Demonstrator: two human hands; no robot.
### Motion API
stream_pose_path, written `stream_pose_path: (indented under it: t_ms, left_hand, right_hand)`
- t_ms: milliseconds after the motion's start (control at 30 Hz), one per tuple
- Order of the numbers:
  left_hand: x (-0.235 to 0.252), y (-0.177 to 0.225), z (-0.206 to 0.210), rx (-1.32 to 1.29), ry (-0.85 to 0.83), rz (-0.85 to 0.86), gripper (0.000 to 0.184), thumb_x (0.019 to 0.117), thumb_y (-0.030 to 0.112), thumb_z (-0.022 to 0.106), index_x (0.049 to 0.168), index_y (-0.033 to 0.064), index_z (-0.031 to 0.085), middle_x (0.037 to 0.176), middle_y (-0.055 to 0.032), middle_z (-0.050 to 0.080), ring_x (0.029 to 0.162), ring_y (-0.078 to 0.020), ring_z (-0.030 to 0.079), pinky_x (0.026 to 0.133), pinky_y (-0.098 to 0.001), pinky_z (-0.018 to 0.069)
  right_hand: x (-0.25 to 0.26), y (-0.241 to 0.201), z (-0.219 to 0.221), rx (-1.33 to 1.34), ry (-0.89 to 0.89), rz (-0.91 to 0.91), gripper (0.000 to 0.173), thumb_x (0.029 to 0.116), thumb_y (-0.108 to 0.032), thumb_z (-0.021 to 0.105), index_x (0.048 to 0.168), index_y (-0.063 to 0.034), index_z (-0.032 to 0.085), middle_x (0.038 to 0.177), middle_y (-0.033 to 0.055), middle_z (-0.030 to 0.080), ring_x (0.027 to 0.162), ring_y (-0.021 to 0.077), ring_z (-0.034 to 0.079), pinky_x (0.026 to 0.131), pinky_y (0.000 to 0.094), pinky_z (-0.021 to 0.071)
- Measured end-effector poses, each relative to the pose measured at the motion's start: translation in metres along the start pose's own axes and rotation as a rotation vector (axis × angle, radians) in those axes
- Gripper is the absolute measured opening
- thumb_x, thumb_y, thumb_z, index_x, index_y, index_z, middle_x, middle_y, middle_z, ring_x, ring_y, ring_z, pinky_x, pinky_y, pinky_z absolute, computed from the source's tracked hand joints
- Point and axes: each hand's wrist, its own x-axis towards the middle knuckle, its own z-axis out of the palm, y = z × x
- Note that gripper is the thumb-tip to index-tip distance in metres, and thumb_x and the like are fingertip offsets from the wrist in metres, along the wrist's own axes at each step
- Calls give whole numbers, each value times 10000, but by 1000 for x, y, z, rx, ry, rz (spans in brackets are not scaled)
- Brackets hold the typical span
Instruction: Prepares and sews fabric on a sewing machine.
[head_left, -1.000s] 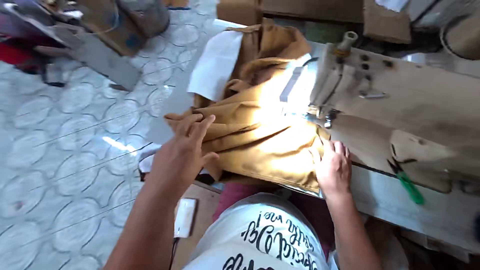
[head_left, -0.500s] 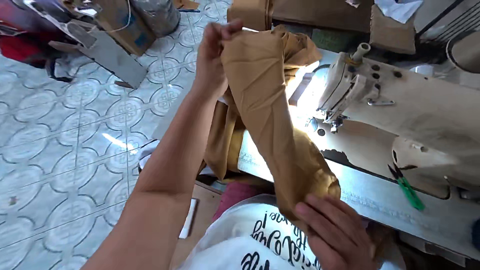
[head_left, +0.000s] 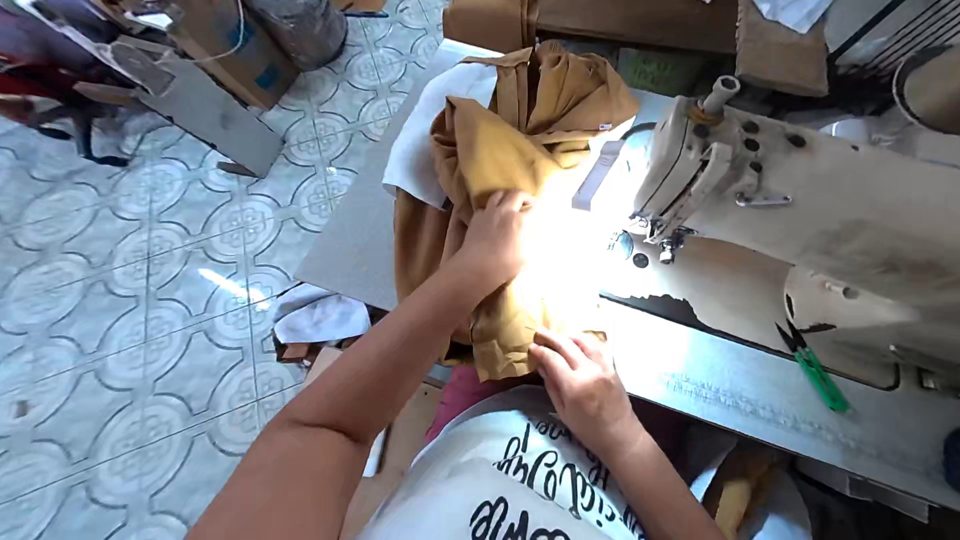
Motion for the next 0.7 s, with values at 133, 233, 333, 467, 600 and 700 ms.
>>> stream_pose_path:
  t_ms: [133, 233, 333, 467, 600, 700]
  left_hand:
    - [17, -33, 33, 37, 14, 228, 433, 1033, 393, 505, 1381, 173, 643, 1503, -128, 532, 1401, -379, 477, 1057, -621, 430]
    - [17, -27, 17, 42, -34, 277, 443, 1045, 397, 520, 1391, 149, 641, 1551, -112, 502, 1471, -339, 416, 1176, -584, 337]
    - [-20, 11, -9, 12, 99, 292, 278, 1035, 167, 560, 1238, 45, 705, 1349, -195, 630, 1313, -383, 558, 1082, -555, 449]
    - [-104, 49, 5, -206, 45, 216, 256, 938, 304, 725, 1018, 61, 719, 1007, -138, 674, 976, -311, 672, 830, -473, 580]
    - [-146, 28, 41, -228, -4, 101, 262, 1020, 303, 608, 983, 70, 722, 1085, -121, 681, 1063, -297, 662, 884, -470, 569]
    - [-149, 18, 33, -276, 7, 64, 244, 1045, 233, 567, 1016, 58, 735, 1130, -107, 687, 1117, -268, 649, 956, -433, 547]
  right_hand:
    - [0, 0, -7, 96, -33, 13, 243, 1031, -266, 569, 1091, -160, 780, 1270, 8, 729, 1113, 227, 697, 905, 411, 568]
    - [6, 6, -16, 225, 80, 68, 228, 1025, -179, 577, 1070, -94, 783, 1175, 68, 753, 1119, 187, 710, 971, 341, 578]
    - [13, 16, -25, 157, 263, 147, 211, 1009, -129, 590, 1080, -69, 779, 1125, 96, 760, 1055, 215, 717, 936, 364, 574]
    - [20, 43, -25, 81, 167, 53, 252, 1010, -49, 549, 1144, -51, 762, 1230, 109, 732, 1156, 245, 695, 999, 386, 561]
    - [17, 50, -18, 120, 65, 17, 231, 1018, -81, 558, 1099, -57, 773, 1165, 98, 750, 1122, 241, 705, 990, 401, 565]
    - [17, 46, -17, 164, 4, -1, 294, 1020, -297, 617, 1135, -68, 763, 1222, 86, 734, 1142, 223, 695, 986, 414, 558]
